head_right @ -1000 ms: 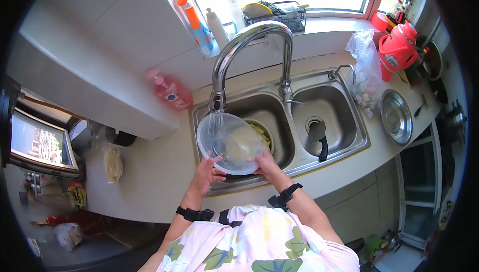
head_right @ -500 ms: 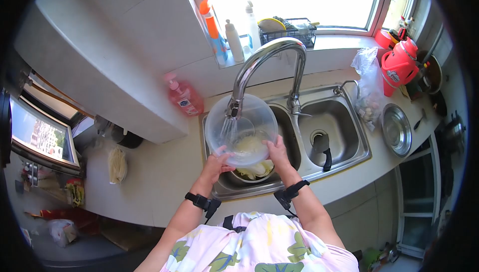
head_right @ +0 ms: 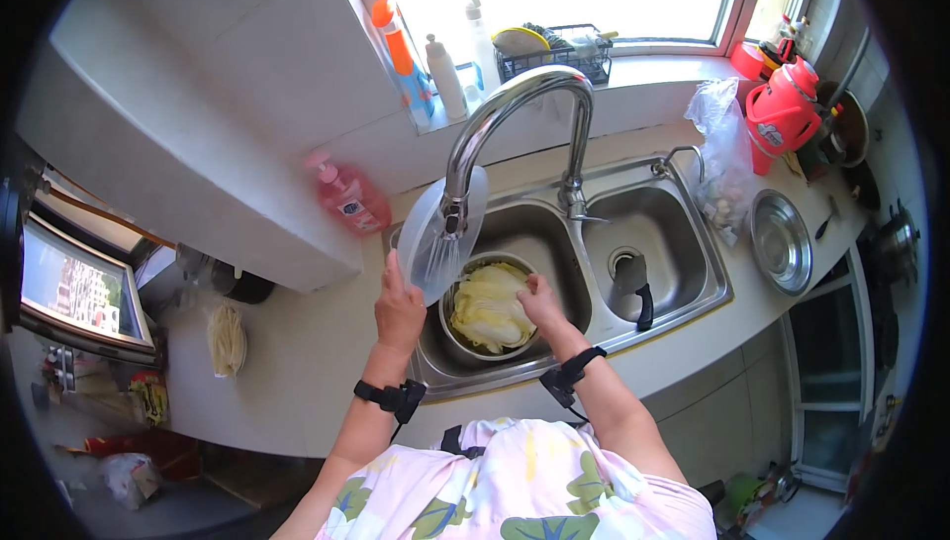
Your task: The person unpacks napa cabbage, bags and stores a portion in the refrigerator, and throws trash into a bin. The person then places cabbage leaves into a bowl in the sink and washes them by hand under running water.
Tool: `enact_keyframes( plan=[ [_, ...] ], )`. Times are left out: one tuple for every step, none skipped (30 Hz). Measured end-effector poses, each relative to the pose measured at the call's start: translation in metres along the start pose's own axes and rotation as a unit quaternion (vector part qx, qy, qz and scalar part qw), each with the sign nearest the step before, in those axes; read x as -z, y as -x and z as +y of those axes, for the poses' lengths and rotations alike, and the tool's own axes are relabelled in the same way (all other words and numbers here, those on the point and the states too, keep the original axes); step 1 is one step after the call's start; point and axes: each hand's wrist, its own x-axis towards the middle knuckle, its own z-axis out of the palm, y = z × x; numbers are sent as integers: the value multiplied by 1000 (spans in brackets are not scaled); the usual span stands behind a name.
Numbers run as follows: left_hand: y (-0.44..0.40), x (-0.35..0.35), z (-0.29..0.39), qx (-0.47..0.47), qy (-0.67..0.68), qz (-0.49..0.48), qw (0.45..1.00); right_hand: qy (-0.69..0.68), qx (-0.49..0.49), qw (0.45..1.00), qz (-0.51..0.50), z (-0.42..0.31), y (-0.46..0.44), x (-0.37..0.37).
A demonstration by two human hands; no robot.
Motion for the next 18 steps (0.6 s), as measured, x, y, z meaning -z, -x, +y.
enact_keyframes(
  plan=[
    [1, -3, -8, 3, -1, 0, 1000, 128, 71, 988, 51, 10, -7, 5],
    [1, -10, -21, -7, 21, 16, 1000, 253, 142, 952, 100, 6, -3, 6],
    [4, -16, -34, -16, 42, 32, 998, 234, 116, 961, 95, 3, 3, 10],
    [9, -19, -41, -12, 43, 32, 998, 237, 115, 960, 93, 5, 3, 12],
    [14, -21, -48, 133, 238, 5, 962, 247, 115, 958, 94, 8, 2, 17],
    [20, -23, -55, 269, 418, -23, 867, 256, 115, 955, 95, 10, 2, 23],
    [25, -17, -56, 334, 496, -33, 801, 259, 112, 955, 95, 12, 0, 29],
    [31, -15, -64, 337, 496, -34, 799, 278, 100, 952, 85, 14, -1, 34],
    [38, -12, -72, 358, 524, -56, 771, 297, 86, 948, 74, 17, -2, 39],
    [43, -8, -73, 377, 551, -77, 741, 298, 83, 948, 73, 23, -5, 44],
    [49, -5, -66, 354, 529, -61, 769, 302, 84, 947, 64, 29, -9, 47],
    [50, -8, -68, 357, 528, -60, 768, 306, 86, 947, 53, 35, -13, 48],
    [51, -9, -68, 260, 388, -38, 884, 308, 85, 946, 48, 35, -11, 46],
    [50, -9, -68, 151, 231, -14, 961, 306, 78, 948, 39, 35, -10, 44],
    [50, -8, -68, 155, 229, -10, 961, 303, 71, 950, 29, 33, -10, 42],
    [43, 4, -55, 76, 97, 32, 992, 305, 72, 949, 26, 32, -11, 41],
    [38, 13, -45, -5, -38, 71, 997, 319, 80, 944, 17, 32, -12, 40],
    [35, 18, -44, -3, -40, 70, 997, 332, 86, 939, 10, 32, -12, 39]
  ],
)
